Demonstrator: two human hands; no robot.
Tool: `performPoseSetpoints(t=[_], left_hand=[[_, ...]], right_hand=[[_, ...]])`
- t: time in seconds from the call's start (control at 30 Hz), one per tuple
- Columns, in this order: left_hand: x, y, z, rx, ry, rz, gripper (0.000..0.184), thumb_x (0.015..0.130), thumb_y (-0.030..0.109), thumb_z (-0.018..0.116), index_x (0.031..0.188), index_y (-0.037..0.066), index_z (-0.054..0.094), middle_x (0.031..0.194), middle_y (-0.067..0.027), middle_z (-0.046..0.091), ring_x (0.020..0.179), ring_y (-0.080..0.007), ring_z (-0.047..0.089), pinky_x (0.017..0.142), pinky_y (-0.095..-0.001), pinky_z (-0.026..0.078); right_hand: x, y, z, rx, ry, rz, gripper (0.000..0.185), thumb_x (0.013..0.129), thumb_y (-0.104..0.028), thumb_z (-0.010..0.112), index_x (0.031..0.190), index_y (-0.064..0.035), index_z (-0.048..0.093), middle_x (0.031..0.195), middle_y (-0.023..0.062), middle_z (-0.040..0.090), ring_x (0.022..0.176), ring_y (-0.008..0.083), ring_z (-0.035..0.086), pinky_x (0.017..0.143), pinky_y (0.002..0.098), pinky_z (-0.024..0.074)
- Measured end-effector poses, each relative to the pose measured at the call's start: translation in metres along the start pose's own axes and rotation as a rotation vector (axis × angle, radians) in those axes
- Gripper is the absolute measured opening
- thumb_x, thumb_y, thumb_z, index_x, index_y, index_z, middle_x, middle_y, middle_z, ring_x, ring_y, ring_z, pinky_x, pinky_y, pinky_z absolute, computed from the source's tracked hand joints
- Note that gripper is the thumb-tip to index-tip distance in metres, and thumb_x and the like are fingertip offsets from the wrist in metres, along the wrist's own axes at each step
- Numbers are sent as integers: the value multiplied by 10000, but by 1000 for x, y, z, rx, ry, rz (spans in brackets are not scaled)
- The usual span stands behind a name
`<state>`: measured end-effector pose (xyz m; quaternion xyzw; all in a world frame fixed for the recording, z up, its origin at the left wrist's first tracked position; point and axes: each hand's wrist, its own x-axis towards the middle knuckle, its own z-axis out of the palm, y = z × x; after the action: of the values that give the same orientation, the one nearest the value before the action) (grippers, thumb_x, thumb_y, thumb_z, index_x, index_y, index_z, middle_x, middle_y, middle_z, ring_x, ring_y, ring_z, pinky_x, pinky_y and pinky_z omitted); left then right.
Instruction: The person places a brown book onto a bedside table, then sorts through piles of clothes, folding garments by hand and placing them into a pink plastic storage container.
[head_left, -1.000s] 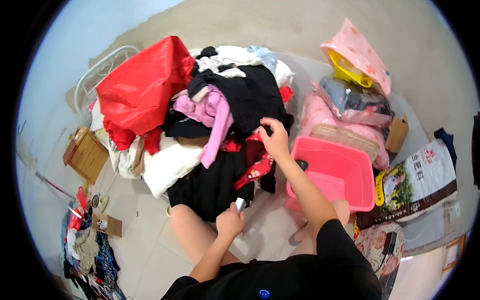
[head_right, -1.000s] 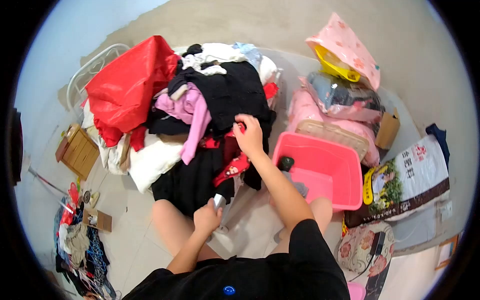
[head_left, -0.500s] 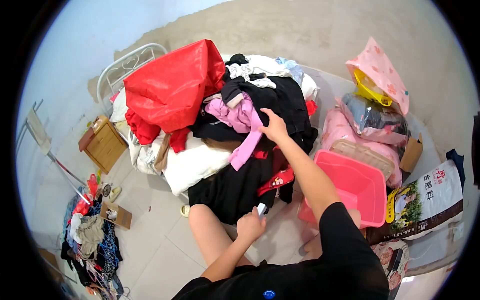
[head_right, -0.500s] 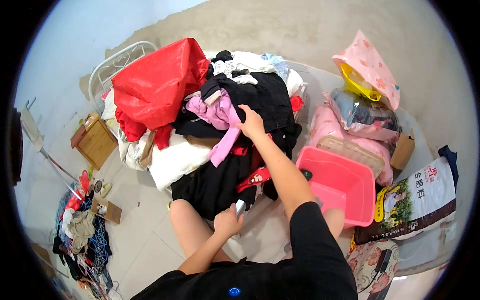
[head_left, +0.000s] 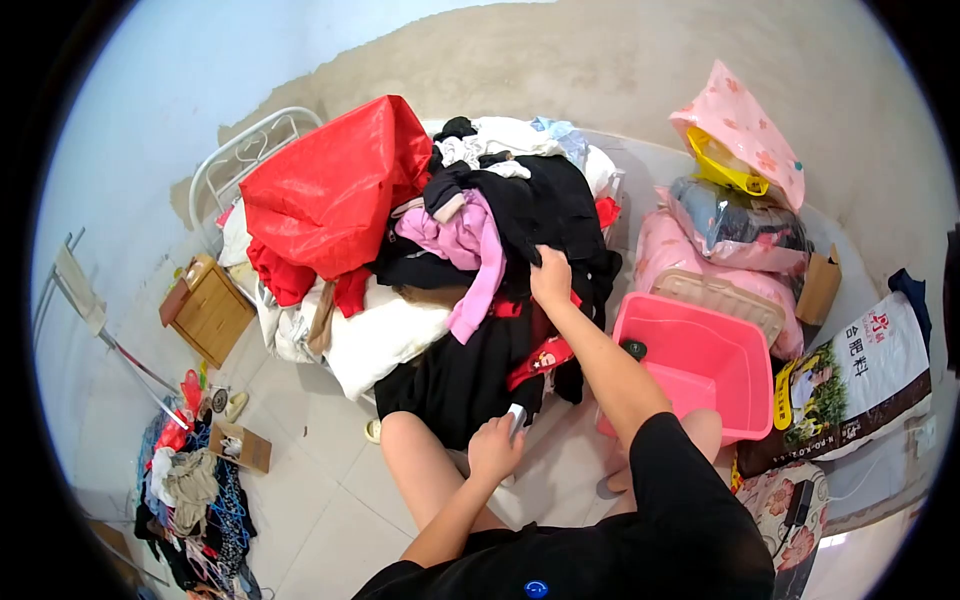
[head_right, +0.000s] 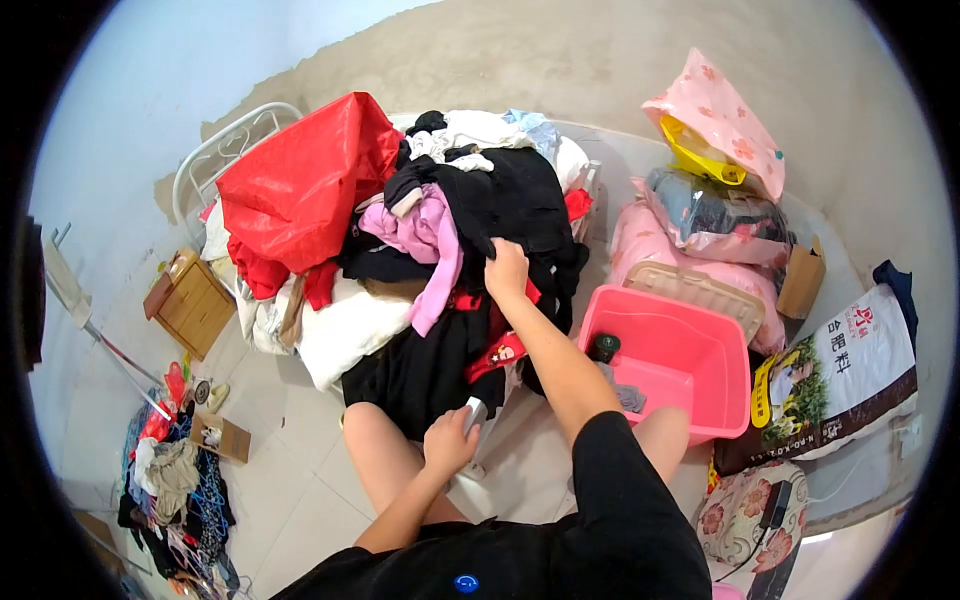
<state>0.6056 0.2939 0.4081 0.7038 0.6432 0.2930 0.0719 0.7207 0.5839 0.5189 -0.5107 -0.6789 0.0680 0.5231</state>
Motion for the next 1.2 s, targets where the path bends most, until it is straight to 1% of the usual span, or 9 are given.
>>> performPoseSetpoints(t=[0.23, 0.43, 0.53, 0.63, 0.8, 0.9, 0.93, 1.03, 1.2], left_hand=[[7, 12, -2, -88, 272, 22, 393, 766, 233, 695, 1103, 44, 625, 982, -148, 654, 889, -330, 639, 764, -413, 525], [33, 1, -46, -1904, 564, -543, 406, 1015, 386, 450, 1111, 34, 627, 1110, -86, 636, 1056, -193, 590, 942, -326, 456], [38, -12, -117, -1718, 382, -749, 490, 994, 362, 504, 1422, 134, 438, 1001, -63, 657, 846, -187, 629, 772, -313, 508], [29, -35, -115, -1204, 148, -795, 524, 897, 375, 659, 1330, 130, 492, 850, -83, 680, 723, -208, 653, 685, -334, 541], [26, -24, -81, -2027, -402, -579, 601, 893, 523, 614, 1216, 17, 585, 1133, -119, 664, 1028, -244, 647, 901, -371, 529], [13, 8, -67, -1929, -282, -231, 674, 893, 458, 647, 1379, 37, 445, 1358, -124, 520, 1257, -232, 497, 1047, -382, 417], [25, 21, -62, -1484, -301, -463, 909, 822, 402, 746, 1503, 74, 240, 1489, -130, 354, 1377, -223, 345, 1123, -374, 304], [12, 65, -73, -793, -280, -8, 1213, 669, 349, 875, 1511, -23, 86, 1507, -193, 300, 1411, -296, 284, 1150, -373, 239], [24, 74, -68, -1109, -197, 61, 1022, 727, 209, 802, 1490, -36, 168, 1493, -210, 306, 1381, -323, 329, 1125, -389, 293]], right_hand=[[5, -146, -103, 376, 12, -434, 267, 736, 0, 584, 1002, 1, 616, 989, 186, 634, 983, 384, 587, 925, 464, 440], [-112, -189, -117, 602, -438, -717, 350, 758, 46, 558, 1091, -60, 581, 1062, 106, 595, 1089, 313, 565, 1111, 563, 248], [-168, -149, -83, 737, -624, -359, 227, 828, -7, 528, 1035, -30, 618, 1025, 130, 623, 1034, 318, 569, 1040, 458, 358], [-197, -124, -85, 900, -811, 81, 233, 869, -4, 497, 1062, 11, 627, 984, 123, 665, 943, 225, 634, 865, 311, 477], [-205, -107, -120, 923, -750, 250, 172, 900, -14, 505, 1025, -3, 623, 921, 30, 632, 899, 96, 575, 839, 262, 467], [-191, -98, -142, 931, -499, 286, 151, 893, 2, 522, 1013, 4, 614, 903, 18, 616, 868, 85, 573, 792, 248, 477], [-185, -94, -150, 1063, -450, 410, 161, 888, 14, 521, 1025, 0, 606, 918, 27, 621, 862, 93, 588, 784, 255, 492], [-161, -94, -180, 1488, -263, 634, 192, 916, 38, 486, 1083, -14, 566, 985, 69, 646, 878, 151, 655, 783, 290, 548], [-131, -92, -247, 1626, -174, 572, 170, 942, 6, 474, 1072, -24, 579, 949, 58, 648, 844, 136, 654, 766, 286, 549]])
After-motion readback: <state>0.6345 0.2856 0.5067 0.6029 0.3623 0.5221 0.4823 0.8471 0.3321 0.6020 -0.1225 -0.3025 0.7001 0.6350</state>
